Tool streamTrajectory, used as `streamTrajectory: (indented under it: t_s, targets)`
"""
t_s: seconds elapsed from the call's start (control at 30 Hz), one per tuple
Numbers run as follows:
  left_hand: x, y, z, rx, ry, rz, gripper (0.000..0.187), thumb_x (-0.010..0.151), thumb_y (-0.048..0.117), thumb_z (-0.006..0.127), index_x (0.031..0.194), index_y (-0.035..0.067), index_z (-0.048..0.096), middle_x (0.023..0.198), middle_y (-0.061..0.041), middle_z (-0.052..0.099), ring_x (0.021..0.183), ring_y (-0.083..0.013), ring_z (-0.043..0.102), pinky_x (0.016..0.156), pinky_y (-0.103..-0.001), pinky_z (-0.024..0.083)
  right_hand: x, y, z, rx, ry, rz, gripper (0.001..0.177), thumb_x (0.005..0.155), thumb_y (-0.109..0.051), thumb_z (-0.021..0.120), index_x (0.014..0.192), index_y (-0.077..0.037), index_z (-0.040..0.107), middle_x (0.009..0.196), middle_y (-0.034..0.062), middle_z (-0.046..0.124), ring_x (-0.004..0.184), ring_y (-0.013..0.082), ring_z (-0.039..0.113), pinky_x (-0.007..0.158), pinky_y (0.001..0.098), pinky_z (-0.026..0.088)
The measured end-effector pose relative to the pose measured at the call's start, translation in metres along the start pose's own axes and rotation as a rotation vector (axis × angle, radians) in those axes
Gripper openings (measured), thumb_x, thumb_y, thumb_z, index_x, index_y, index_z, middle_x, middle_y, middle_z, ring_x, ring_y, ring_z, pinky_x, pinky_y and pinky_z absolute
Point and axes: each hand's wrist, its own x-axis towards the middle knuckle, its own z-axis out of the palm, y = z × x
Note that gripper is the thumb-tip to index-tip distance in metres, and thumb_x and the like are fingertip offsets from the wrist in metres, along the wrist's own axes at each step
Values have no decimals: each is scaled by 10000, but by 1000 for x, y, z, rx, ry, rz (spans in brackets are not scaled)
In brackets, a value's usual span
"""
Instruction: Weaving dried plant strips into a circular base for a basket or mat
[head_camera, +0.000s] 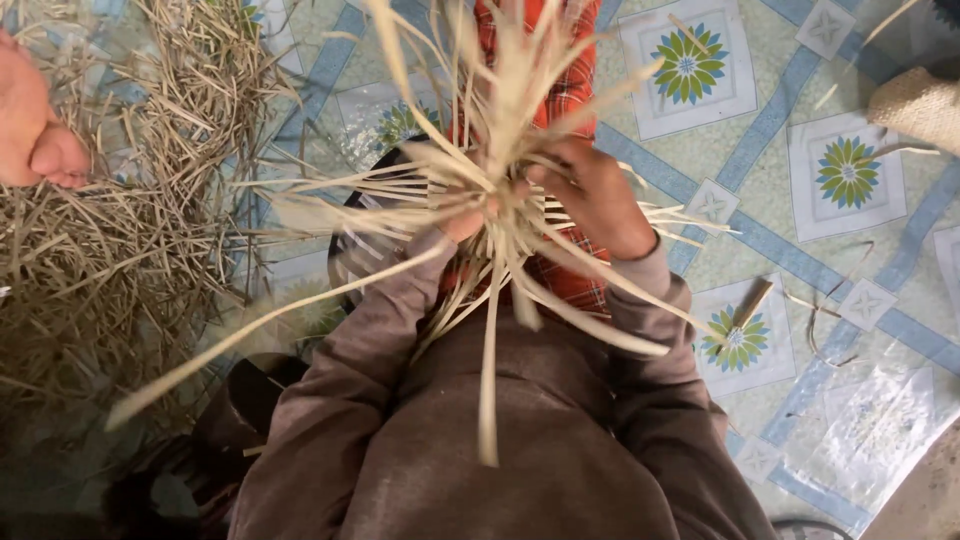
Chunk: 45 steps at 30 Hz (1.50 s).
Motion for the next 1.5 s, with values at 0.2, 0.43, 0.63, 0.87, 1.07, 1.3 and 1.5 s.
streamTrajectory:
  t_s: [0.2, 0.43, 0.63, 0.87, 1.07, 1.3, 1.5]
  targets:
    - [6, 24, 7, 75, 42, -60, 1019, 846, 624, 670, 1576, 177, 117, 1649, -69, 260, 1306, -176, 541, 996, -328, 540, -29, -18, -3, 38, 488, -15, 312, 1021, -156, 731, 1286, -68, 592, 1078, 119, 614, 918, 309, 679, 867, 441, 587]
    - [25, 23, 8, 162, 127, -151, 747, 916, 557, 628, 1420, 174, 232, 1501, -75, 347, 1279, -215, 553, 1028, -396, 490, -88, -28, -7, -371, 1046, -358, 271, 863, 46, 683, 1111, -39, 614, 982, 100, 549, 930, 268, 499, 882, 426, 419]
    - [20, 44, 41, 229, 183, -231, 538, 973, 505, 594, 1295, 170, 324, 1383, -80, 416, 1257, -246, 562, 1054, -450, 448, -126, -82, -6, -503, 977, -416, 179, 944, -85, 621, 766, -72, 630, 764, 105, 615, 777, 271, 539, 832, 438, 439]
    - [49, 55, 42, 321, 249, -323, 314, 1043, 439, 551, 1139, 163, 439, 1234, -89, 502, 1230, -285, 572, 1087, -516, 396, -65, -16, 36, -573, 354, -332, 166, 977, 4, 620, 1073, -48, 745, 952, 154, 717, 846, 346, 688, 837, 403, 582]
    - [52, 75, 56, 388, 316, -396, 248, 1100, 388, 516, 1014, 155, 531, 1116, -98, 571, 1209, -316, 580, 1113, -569, 353, -88, -4, 36, -329, 298, -44, 16, 964, -90, 740, 970, -87, 755, 901, 48, 715, 841, 293, 713, 812, 394, 566]
    - [51, 96, 60, 472, 262, -438, 305, 1113, 348, 497, 972, 104, 613, 1028, -111, 627, 1053, -257, 613, 1055, -520, 406, -97, 34, 53, 202, 214, 311, 65, 897, -16, 780, 956, -40, 764, 654, 107, 674, 606, 179, 692, 618, 321, 559]
    - [34, 73, 55, 418, 296, -416, 290, 1102, 382, 537, 979, 131, 610, 1120, -113, 651, 1202, -269, 603, 1154, -528, 354, -96, 37, 57, 418, 200, 516, 54, 902, -2, 716, 951, 9, 732, 568, 159, 672, 419, 195, 665, 407, 282, 535]
